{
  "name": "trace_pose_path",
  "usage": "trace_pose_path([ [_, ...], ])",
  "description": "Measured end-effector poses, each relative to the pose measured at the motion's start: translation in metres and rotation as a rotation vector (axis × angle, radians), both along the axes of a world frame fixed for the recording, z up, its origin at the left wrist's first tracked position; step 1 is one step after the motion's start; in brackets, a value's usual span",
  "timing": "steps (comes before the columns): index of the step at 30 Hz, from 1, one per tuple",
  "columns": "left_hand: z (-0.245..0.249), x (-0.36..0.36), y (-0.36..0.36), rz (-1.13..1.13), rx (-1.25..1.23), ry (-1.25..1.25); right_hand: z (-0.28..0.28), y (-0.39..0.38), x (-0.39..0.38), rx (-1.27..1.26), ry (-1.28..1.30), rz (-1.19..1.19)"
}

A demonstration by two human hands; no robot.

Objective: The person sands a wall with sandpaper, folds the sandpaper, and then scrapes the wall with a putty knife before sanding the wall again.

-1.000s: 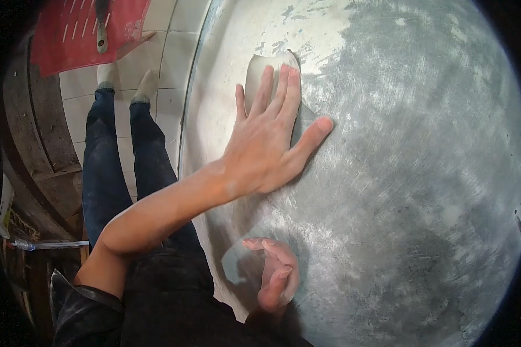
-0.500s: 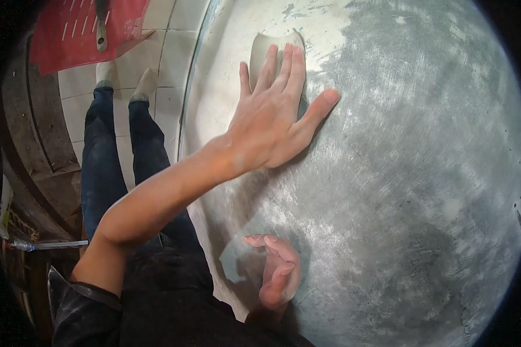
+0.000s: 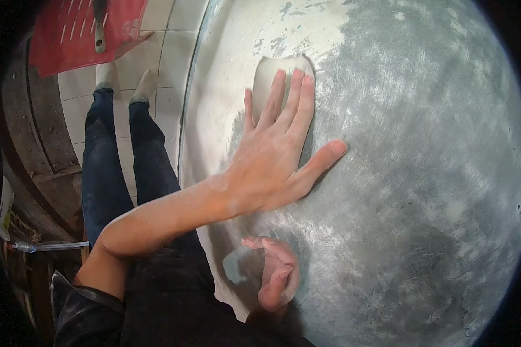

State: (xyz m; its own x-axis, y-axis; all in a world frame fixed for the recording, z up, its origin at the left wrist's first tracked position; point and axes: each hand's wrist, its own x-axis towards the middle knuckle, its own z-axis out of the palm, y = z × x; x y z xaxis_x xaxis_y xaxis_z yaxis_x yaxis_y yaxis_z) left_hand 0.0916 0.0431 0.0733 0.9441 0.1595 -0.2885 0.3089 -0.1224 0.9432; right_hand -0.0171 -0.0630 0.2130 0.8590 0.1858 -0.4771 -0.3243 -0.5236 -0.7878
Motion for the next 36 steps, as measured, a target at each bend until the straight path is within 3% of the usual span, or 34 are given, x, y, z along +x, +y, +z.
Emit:
trace_pose_path([
  [11,0.006,0.007,0.002,-0.001,-0.025,-0.034,0.002,0.0,0.0,0.011,0.013,-0.023],
  [15,-0.004,0.027,0.009,0.101,-0.119,-0.076,0.001,-0.002,0.001,0.019,0.006,-0.015],
  [21,0.013,0.002,0.002,-0.006,-0.013,-0.07,0.002,0.002,0.002,-0.015,0.014,-0.022],
  [24,0.001,0.03,0.01,0.115,-0.084,-0.135,0.003,0.002,0.003,-0.01,0.014,-0.015],
  [30,0.012,0.004,0.004,-0.013,0.019,-0.115,0.002,0.001,0.004,0.009,0.023,-0.031],
  [36,0.009,0.02,0.006,0.066,-0.084,-0.148,0.003,0.001,0.003,0.031,0.023,-0.026],
])
